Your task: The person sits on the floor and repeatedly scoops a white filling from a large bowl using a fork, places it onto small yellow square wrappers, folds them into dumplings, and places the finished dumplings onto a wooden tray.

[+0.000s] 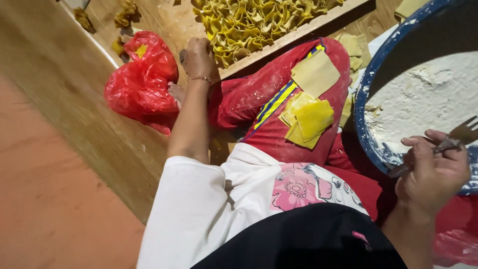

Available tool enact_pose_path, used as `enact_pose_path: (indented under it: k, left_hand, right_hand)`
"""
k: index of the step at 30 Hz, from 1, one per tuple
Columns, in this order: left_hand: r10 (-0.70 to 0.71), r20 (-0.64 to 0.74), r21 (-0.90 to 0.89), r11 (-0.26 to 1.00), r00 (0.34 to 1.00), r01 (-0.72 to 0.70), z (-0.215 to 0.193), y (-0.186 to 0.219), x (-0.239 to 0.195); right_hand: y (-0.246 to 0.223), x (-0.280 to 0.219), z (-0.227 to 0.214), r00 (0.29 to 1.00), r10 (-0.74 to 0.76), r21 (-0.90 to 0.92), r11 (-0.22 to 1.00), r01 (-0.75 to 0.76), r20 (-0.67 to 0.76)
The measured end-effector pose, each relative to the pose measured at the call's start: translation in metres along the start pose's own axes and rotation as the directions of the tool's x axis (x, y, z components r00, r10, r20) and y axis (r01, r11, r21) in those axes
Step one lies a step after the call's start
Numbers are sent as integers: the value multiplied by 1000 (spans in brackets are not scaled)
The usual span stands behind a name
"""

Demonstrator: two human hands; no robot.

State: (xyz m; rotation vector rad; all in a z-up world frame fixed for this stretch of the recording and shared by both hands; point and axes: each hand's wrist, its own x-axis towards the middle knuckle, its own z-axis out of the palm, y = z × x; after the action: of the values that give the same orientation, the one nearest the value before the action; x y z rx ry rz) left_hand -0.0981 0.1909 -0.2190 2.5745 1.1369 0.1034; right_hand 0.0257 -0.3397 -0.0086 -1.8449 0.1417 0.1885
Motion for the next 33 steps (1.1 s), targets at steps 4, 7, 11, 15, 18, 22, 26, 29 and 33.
enact_pose_path:
  k: [4,7,11,15,18,22,26,29,33]
  left_hand:
    - [127,4,-77,989,992,-126,-11,19,-2]
    - [20,96,3,1000,995,-21,-49,69,-19]
    - [548,-65,-354,769,834,-533,-116,152,-62]
    - [947,-6,-700,225,320,-678,-174,242,-110]
    - [983,78,-456,183,165,-871,-138,241,-134]
    - [987,122,-451,152,108,-879,-138,239,-143]
    - [921,90,-614,350,378,-707,-150,247,-149]
    - [748,155,-812,469,646,-347,-162,250,-157]
    - [409,407,-905,305,817,298,-145,227,-163]
  right_hand:
    - [-1,0,1,997,56,40,998,-54,-51]
    - [-6,-3,-4,998,-11,-50,999,14,60]
    - [-7,-4,-20,977,23,-312,949,46,213]
    - [-14,-4,-26,947,128,-457,889,22,295]
    - [-4,-5,-34,934,80,-486,867,108,349]
    - [-20,-12,-34,937,84,-486,868,98,340]
    - [-28,-19,-11,917,27,-283,954,94,397]
    - [-35,-19,5,901,30,-206,976,66,432]
    - [-28,3,-12,928,14,-388,911,143,373]
